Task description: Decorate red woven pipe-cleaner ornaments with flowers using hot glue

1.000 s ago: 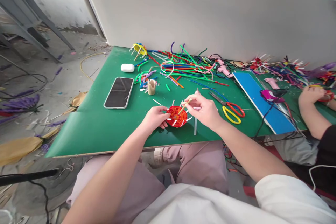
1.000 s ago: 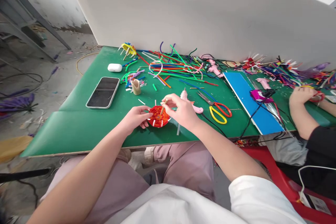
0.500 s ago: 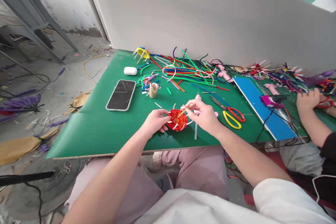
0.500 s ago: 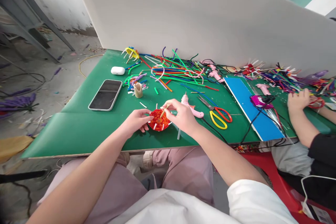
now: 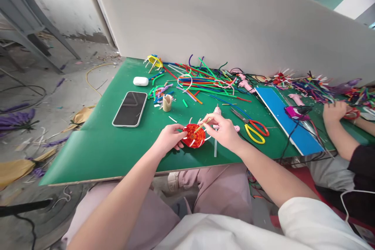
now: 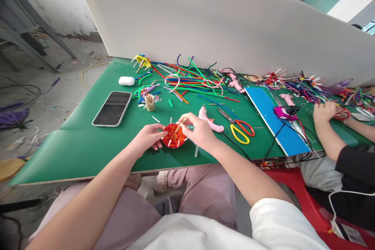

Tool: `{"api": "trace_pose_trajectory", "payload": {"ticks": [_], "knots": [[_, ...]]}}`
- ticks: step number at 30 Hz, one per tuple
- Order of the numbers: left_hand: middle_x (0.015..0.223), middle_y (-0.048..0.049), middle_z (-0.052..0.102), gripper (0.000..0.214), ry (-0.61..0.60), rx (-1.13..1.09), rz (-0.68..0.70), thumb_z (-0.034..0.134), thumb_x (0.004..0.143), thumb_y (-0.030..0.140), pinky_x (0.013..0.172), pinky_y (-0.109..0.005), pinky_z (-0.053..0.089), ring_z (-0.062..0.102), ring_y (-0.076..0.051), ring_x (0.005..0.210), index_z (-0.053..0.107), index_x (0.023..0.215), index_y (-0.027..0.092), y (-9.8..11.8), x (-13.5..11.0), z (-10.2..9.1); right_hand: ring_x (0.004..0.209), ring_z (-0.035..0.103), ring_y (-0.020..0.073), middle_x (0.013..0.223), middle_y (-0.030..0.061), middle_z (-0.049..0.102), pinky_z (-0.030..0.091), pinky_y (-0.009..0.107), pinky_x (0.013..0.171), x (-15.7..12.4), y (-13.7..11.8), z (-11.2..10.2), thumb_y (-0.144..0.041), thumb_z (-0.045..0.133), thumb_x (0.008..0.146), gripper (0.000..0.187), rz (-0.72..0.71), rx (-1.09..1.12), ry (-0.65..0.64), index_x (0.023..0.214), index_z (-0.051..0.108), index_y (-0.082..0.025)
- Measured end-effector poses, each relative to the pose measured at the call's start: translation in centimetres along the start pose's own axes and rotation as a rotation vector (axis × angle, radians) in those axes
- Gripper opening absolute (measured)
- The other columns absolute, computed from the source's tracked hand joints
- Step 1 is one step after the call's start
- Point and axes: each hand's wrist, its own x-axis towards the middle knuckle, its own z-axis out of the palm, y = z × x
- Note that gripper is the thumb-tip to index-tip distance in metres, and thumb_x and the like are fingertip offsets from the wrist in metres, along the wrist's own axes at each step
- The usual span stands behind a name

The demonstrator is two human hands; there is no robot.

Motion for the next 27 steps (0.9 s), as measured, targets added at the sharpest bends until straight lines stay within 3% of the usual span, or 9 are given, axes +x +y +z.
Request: {"api": "trace_pose_trajectory", "payload": {"ticks": [6,14,19,27], "knots": [[0.046,0.0042,0.052,0.023,0.003,-0.002,0.003,0.057,0.073,0.03,0.033,-0.016,0.04,0.052,-0.01,0.039,0.058,0.091,0.015,-0.24,0.18,0.05,0.085,0.067,0.0152,0.089,0.0012,0.067,0.055,0.032,0.077,0.0,0.32,0.32,-0.019,0.052,0.081,0.009,-0.037,-0.028,-0.016,0.089,0.053,-0.022],[0.044,0.0033,0.053,0.022,-0.011,0.001,0.017,0.057,0.073,0.031,0.034,-0.017,0.041,0.052,-0.01,0.039,0.058,0.089,0.015,-0.63,0.41,0.0,0.075,0.067,0.0129,0.088,-0.0005,0.066,0.05,0.032,0.088,0.07,0.71,0.7,-0.019,0.05,0.082,0.01,-0.126,-0.165,-0.082,0.091,0.053,-0.022],[0.046,0.0031,0.054,0.022,-0.013,0.003,0.016,0.057,0.074,0.031,0.034,-0.017,0.042,0.053,-0.01,0.04,0.058,0.089,0.016,-0.73,0.46,-0.02,0.072,0.066,0.0132,0.087,-0.0017,0.066,0.039,0.04,0.103,0.14,0.84,0.92,-0.021,0.049,0.082,0.009,-0.144,-0.193,-0.095,0.09,0.053,-0.025],[0.045,0.0032,0.053,0.02,-0.02,0.015,0.01,0.056,0.074,0.031,0.034,-0.018,0.041,0.052,-0.011,0.039,0.058,0.088,0.016,-0.74,0.63,-0.03,0.071,0.066,0.0135,0.085,-0.0018,0.068,0.039,0.04,0.103,0.16,0.63,0.93,-0.02,0.049,0.081,0.009,-0.129,-0.195,-0.099,0.088,0.054,-0.024]]}}
